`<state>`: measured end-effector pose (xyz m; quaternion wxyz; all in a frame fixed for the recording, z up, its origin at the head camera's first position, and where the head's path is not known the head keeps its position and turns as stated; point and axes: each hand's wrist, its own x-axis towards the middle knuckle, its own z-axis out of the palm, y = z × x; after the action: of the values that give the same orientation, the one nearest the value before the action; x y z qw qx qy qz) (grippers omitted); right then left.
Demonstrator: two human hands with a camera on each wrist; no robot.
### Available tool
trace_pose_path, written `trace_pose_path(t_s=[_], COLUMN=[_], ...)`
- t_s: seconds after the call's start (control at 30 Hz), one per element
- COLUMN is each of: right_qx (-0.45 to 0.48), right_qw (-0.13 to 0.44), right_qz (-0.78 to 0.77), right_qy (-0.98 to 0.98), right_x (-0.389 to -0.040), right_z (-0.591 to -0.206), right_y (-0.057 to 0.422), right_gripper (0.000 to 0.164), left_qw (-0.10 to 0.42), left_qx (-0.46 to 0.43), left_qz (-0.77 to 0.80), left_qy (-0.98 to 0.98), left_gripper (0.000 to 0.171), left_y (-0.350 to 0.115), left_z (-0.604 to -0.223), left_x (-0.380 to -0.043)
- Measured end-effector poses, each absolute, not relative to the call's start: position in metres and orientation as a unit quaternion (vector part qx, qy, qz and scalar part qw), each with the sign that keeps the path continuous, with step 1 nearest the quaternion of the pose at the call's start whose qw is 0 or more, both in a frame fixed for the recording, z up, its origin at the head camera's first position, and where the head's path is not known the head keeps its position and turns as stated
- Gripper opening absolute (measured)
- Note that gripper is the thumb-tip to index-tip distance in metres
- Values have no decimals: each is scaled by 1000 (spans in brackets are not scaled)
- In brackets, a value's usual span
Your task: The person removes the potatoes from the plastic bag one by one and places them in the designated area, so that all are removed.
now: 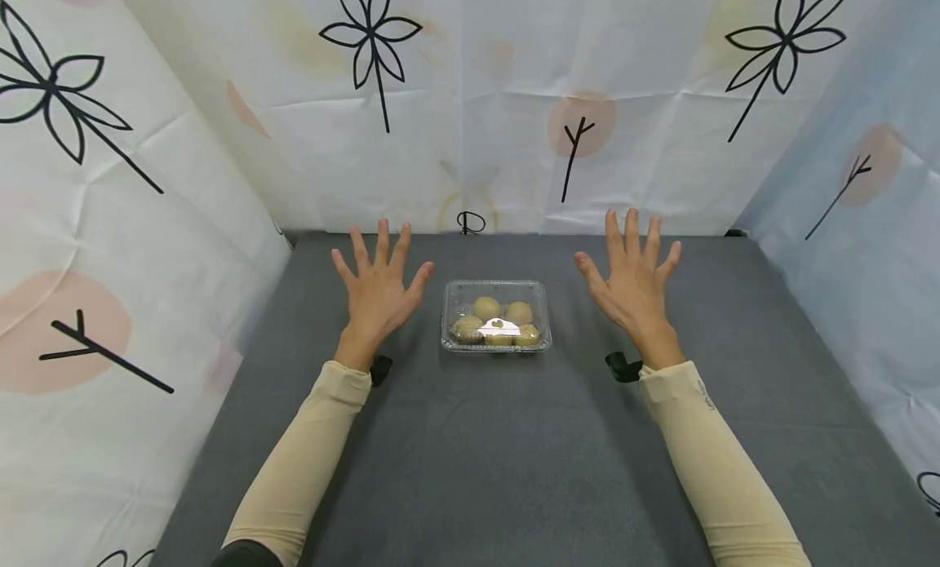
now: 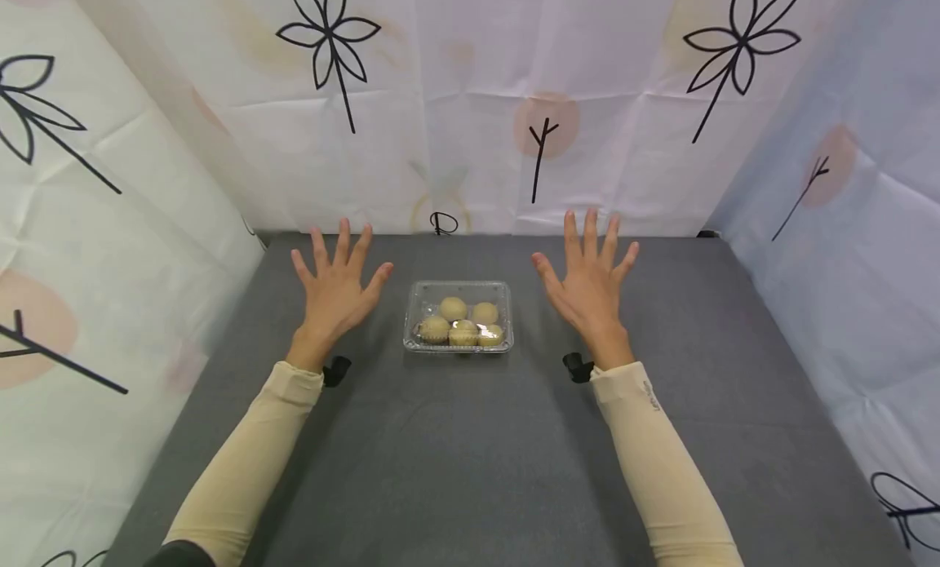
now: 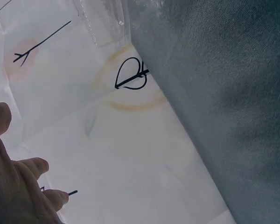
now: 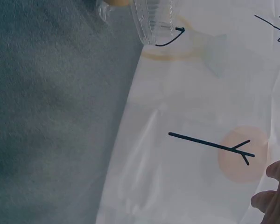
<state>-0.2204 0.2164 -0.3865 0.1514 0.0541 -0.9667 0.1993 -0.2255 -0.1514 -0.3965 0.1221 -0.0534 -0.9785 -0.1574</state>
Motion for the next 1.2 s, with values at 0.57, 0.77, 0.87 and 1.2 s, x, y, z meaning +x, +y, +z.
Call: trace_pose_path(t_s=[0.57,0.77,0.87,1.2], right_qx=[172,202,205,194], right_qw=[-25,-58,-62,-36], right_qz=[386,396,403,417], right_qy=[-906,-894,-890,-887], right_x=[-199,-191,-189,-189], right_z=[-447,-468,-476,-485], right_y=[201,188,183,173], right_gripper=[96,113,115,110], left_qw=[-53,-103,-108,-112], left_qx=[-175,-181,-183,-170], left_qz=[-312,-316,-324,-354], left_qy=[-933,-926,-922,-913], left_gripper=[97,120,122,115], left_y=[-156,-147,-141,-134], left_z=[-448,-466,-473,-483], left_x=[-205,-197,-195,-194])
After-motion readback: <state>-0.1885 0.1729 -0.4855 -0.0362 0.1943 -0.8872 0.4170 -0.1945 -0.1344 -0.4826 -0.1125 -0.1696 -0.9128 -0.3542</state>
